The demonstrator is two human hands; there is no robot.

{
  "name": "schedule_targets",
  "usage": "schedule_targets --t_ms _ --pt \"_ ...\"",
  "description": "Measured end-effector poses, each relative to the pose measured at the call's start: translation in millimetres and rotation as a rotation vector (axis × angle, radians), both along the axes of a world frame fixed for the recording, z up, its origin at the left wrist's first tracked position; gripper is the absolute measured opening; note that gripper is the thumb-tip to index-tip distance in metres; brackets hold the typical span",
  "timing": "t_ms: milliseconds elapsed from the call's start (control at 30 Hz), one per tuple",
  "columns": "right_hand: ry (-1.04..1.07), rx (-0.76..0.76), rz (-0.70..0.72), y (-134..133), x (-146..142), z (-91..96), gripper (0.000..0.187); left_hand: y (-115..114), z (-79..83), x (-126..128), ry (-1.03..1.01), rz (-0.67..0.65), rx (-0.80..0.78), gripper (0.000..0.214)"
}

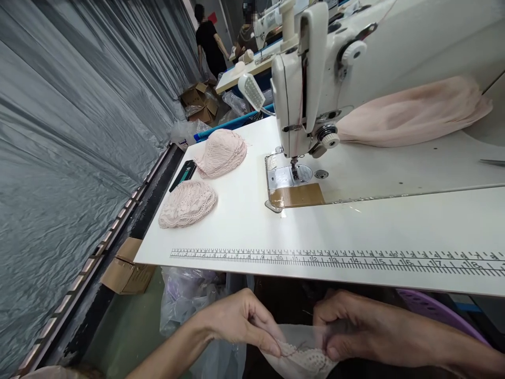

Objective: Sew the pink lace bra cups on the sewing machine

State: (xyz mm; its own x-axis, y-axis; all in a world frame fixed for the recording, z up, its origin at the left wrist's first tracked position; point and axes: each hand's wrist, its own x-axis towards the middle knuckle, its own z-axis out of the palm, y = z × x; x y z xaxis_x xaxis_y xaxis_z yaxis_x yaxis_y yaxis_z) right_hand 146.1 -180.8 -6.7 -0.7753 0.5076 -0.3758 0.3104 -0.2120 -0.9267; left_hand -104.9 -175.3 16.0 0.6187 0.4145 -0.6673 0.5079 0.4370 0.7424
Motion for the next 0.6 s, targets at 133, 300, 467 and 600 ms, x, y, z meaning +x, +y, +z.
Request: schedule_targets --t_ms 133,300,467,600 --pt "-0.033 0.098 0.023 -2.8 -5.5 -3.7 0.01 -0.9 -0.7 -0.2 -0.002 0.048 -0.017 0.036" --pt "-0.075 0.171 0.003 -0.8 -6.8 -4.0 0.008 -4.5 -3.5 -2.9 0.022 0.1 -0.03 0.033" --pt "-0.17 0.278 -0.022 -10.4 -2.8 -24.8 0.013 -12.7 -6.5 -4.0 0.052 0.277 -0.144 0.034" --pt "-0.253 1.011 -0.309 -40.9 -22.0 -51.5 0.029 -23.6 -19.0 0.8 0.049 0.638 -0.148 0.04"
